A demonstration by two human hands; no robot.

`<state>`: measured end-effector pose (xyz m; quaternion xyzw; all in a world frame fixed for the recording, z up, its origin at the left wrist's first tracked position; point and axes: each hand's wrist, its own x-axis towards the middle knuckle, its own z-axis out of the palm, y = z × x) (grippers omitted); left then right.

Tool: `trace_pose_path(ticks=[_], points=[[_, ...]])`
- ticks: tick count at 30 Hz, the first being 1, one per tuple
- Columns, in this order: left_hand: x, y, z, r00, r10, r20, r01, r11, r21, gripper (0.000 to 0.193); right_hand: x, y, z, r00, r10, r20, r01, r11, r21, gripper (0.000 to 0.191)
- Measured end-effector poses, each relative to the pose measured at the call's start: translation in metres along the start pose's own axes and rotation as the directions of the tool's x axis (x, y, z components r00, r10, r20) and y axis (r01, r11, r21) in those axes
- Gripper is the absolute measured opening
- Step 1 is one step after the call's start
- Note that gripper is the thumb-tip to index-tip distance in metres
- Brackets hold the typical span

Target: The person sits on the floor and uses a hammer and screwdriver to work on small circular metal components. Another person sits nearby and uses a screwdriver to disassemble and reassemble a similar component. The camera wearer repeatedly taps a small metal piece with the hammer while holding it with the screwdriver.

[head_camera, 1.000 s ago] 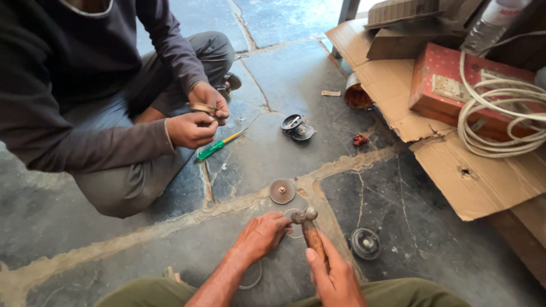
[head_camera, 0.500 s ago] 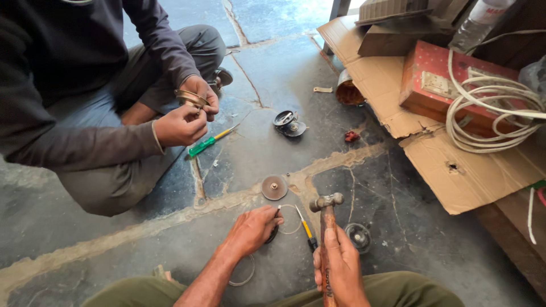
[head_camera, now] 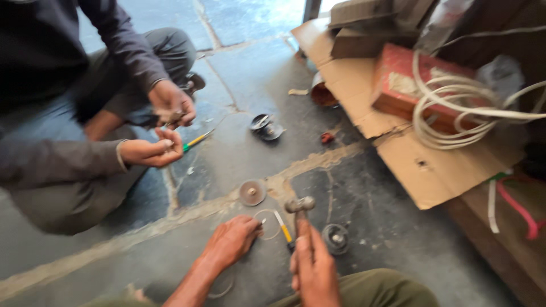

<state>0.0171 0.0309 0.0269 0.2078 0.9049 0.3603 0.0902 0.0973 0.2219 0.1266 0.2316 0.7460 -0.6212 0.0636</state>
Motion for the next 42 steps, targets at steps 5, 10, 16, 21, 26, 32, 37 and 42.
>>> trace_pose_path(ticks=[5,10,16,21,26,32,37,42], points=[[-0.002,-0.002,0.002,0.997,0.056,-0.043,-0.057,0.998,-0.019,0.013,-0.005,0.011,-0.007,0.968,-0.226,0.106,0.243,0.953,-0.182,0.057],[-0.008,-0.002,-0.003,0.998,0.061,-0.032,-0.061,0.998,0.02,0.012,0.003,0.05,0.002,0.704,-0.669,0.237,0.707,0.629,-0.324,0.045],[-0.007,-0.001,-0.007,0.994,0.094,-0.053,-0.096,0.994,-0.043,0.012,-0.005,0.076,-0.006,0.974,-0.199,-0.11,0.157,0.939,-0.307,0.066],[-0.003,0.0,-0.007,0.995,0.09,-0.04,-0.091,0.996,-0.021,0.013,0.006,0.053,-0.008,0.552,-0.806,0.215,0.815,0.466,-0.345,0.04],[-0.005,0.002,-0.007,0.996,0.073,-0.052,-0.076,0.996,-0.057,0.012,0.004,0.023,-0.011,0.988,-0.089,0.127,0.122,0.953,-0.279,0.048],[-0.003,0.005,-0.011,0.996,-0.086,-0.009,0.085,0.992,-0.096,0.021,0.002,0.008,-0.007,0.986,0.095,0.137,-0.101,0.994,0.034,0.05],[-0.002,0.009,-0.012,0.995,-0.1,-0.003,0.099,0.989,-0.113,0.021,0.011,0.02,-0.006,0.955,0.156,0.253,-0.189,0.976,0.11,0.046],[-0.004,0.009,-0.014,0.996,-0.093,-0.004,0.092,0.99,-0.108,0.02,0.01,0.028,-0.003,0.95,0.128,0.285,-0.16,0.983,0.093,0.048]])
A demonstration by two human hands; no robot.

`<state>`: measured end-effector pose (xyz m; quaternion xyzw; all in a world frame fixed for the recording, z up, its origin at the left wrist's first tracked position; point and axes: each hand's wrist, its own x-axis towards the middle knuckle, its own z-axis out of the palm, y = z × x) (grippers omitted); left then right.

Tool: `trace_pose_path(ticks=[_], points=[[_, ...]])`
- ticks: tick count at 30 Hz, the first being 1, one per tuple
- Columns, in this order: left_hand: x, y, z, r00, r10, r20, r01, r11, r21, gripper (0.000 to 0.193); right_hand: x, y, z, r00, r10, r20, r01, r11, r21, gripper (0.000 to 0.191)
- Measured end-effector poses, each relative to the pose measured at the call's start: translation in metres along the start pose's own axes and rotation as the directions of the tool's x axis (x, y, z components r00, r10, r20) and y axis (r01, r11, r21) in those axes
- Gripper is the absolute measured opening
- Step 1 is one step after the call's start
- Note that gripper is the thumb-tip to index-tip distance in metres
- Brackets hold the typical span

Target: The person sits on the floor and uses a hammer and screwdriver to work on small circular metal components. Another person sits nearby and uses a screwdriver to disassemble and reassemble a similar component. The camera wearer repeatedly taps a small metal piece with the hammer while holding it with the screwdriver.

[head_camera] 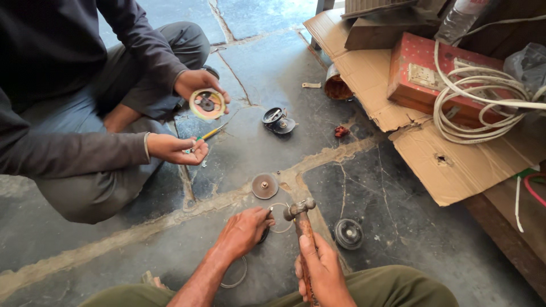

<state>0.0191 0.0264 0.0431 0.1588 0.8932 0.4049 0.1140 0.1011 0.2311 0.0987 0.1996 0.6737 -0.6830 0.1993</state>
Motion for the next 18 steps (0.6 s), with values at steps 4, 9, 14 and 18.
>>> trace_pose_path(ticks=[4,9,14,18], points=[[-0.001,0.0,0.002,0.998,0.054,-0.016,-0.054,0.998,0.017,0.017,-0.005,-0.008,0.006,0.998,-0.052,-0.031,0.052,0.999,-0.018,0.047],[0.0,-0.001,0.002,0.995,0.095,-0.02,-0.094,0.995,0.041,0.012,-0.017,-0.015,0.009,0.985,-0.127,-0.114,0.108,0.982,-0.154,0.054],[-0.002,-0.003,0.0,0.993,0.114,-0.007,-0.113,0.992,0.049,0.014,-0.016,-0.01,0.009,0.934,-0.355,0.044,0.344,0.859,-0.379,0.052],[-0.001,-0.002,0.001,0.992,0.123,-0.013,-0.122,0.991,0.047,0.014,-0.015,-0.005,0.007,0.993,-0.114,0.01,0.111,0.941,-0.319,0.054]])
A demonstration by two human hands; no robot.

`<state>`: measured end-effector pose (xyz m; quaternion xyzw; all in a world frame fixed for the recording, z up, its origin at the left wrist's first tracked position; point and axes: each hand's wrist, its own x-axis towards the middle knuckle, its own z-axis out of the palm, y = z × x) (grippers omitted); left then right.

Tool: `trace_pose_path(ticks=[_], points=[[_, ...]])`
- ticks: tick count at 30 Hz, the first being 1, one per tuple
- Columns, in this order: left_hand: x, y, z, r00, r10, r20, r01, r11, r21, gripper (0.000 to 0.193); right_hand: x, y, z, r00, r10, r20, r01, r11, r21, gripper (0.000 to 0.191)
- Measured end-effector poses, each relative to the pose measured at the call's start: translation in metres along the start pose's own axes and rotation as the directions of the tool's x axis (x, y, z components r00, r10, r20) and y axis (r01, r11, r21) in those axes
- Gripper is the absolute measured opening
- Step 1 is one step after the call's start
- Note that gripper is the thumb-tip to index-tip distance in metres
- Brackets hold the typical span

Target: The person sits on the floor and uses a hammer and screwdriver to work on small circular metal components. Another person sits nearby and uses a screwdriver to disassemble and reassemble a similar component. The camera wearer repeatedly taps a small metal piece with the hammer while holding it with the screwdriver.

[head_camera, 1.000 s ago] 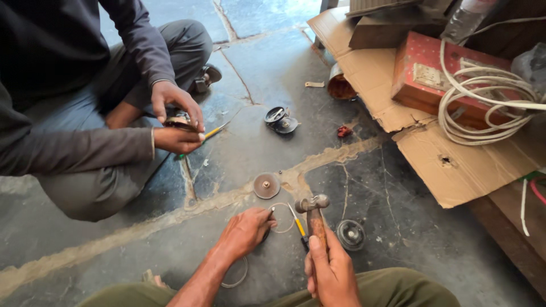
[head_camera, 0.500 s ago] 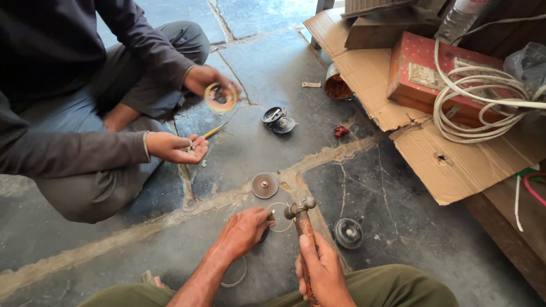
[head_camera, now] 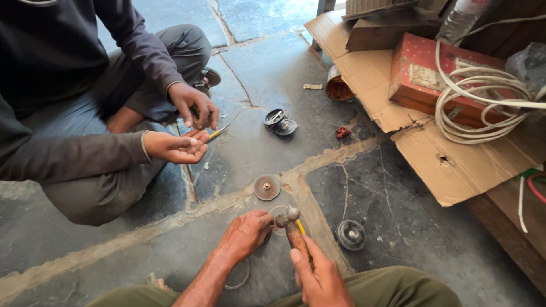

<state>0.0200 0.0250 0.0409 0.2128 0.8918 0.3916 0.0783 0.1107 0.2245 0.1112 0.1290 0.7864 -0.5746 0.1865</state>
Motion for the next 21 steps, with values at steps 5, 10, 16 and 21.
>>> trace_pose_path(ticks=[5,10,16,21], points=[[0.0,-0.005,0.004,1.0,0.01,-0.022,-0.01,1.0,0.009,0.016,-0.013,-0.005,-0.002,0.921,-0.294,-0.254,0.304,0.953,0.002,0.051],[0.0,-0.009,0.006,0.998,0.033,-0.047,-0.033,0.999,0.013,0.014,-0.003,-0.016,0.003,0.972,-0.156,-0.174,0.148,0.987,-0.058,0.045],[0.002,-0.009,0.006,0.998,-0.051,-0.035,0.049,0.998,-0.038,0.02,0.002,-0.013,0.0,0.998,0.008,-0.061,-0.001,0.993,0.12,0.05],[0.003,-0.005,0.003,0.993,-0.112,-0.025,0.11,0.992,-0.069,0.02,0.009,-0.006,-0.007,0.995,0.062,-0.076,-0.041,0.966,0.255,0.048]])
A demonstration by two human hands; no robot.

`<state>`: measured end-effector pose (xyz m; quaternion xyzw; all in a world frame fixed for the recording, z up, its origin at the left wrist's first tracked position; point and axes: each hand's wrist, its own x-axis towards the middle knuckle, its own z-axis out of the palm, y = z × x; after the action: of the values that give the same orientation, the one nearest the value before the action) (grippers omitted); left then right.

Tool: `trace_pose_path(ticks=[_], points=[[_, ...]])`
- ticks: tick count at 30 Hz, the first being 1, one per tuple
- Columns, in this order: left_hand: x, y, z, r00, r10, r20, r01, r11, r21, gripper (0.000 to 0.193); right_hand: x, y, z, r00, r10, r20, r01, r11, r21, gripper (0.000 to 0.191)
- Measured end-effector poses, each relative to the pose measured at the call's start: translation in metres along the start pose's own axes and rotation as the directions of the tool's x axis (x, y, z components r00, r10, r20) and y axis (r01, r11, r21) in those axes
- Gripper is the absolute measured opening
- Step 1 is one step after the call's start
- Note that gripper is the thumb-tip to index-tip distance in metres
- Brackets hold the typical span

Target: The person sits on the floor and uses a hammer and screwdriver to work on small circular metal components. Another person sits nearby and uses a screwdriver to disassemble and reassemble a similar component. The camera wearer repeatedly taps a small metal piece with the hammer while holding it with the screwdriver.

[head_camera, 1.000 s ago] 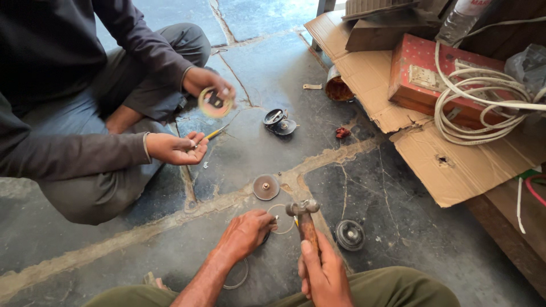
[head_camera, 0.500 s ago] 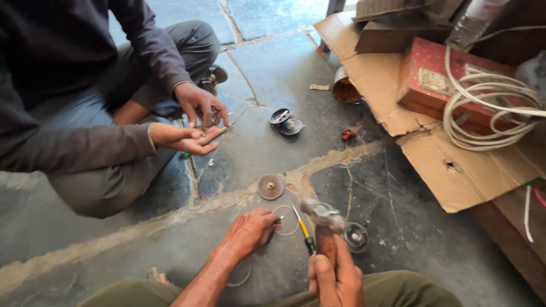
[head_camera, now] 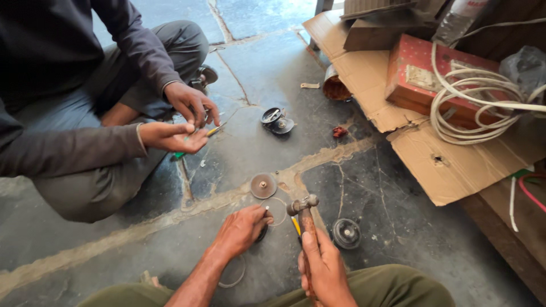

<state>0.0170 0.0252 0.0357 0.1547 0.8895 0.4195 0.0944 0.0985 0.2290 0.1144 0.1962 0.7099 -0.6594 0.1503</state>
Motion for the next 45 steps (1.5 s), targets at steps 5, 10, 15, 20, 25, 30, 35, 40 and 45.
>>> trace_pose_path(ticks=[5,10,15,20,25,30,35,40,45], points=[[0.0,0.005,-0.003,1.0,0.002,-0.016,-0.002,1.0,-0.014,0.02,0.008,0.002,-0.004,0.993,0.115,0.0,-0.114,0.993,0.04,0.049],[-0.001,0.003,-0.003,1.0,0.021,-0.008,-0.021,1.0,0.014,0.019,0.004,0.002,-0.003,0.996,0.085,0.012,-0.085,0.996,0.007,0.048],[-0.002,0.002,-0.001,0.999,0.051,0.008,-0.051,0.998,0.039,0.019,0.004,-0.002,0.0,0.995,0.098,0.01,-0.098,0.995,0.012,0.048],[-0.001,0.002,0.0,0.993,0.115,-0.006,-0.114,0.99,0.08,0.013,-0.006,-0.009,0.005,0.999,-0.012,-0.048,0.006,0.991,-0.133,0.046],[-0.003,0.005,-0.003,0.994,0.113,0.001,-0.113,0.99,0.085,0.014,-0.013,-0.01,0.009,0.994,-0.095,0.057,0.105,0.972,-0.212,0.05],[-0.002,0.005,-0.004,0.994,0.109,0.022,-0.111,0.989,0.1,0.015,-0.009,-0.006,0.007,0.984,-0.147,0.101,0.172,0.927,-0.332,0.051],[-0.002,-0.007,0.003,0.989,0.145,0.02,-0.146,0.985,0.087,0.014,-0.021,0.004,-0.004,0.903,-0.413,-0.12,0.377,0.894,-0.241,0.057],[0.001,-0.009,0.003,0.981,0.195,-0.008,-0.193,0.976,0.099,0.013,-0.002,0.021,-0.003,0.886,-0.453,-0.101,0.407,0.863,-0.298,0.055],[0.002,-0.003,0.002,0.992,0.124,0.014,-0.125,0.988,0.086,0.012,0.007,0.028,-0.007,0.939,-0.328,0.104,0.338,0.82,-0.462,0.051]])
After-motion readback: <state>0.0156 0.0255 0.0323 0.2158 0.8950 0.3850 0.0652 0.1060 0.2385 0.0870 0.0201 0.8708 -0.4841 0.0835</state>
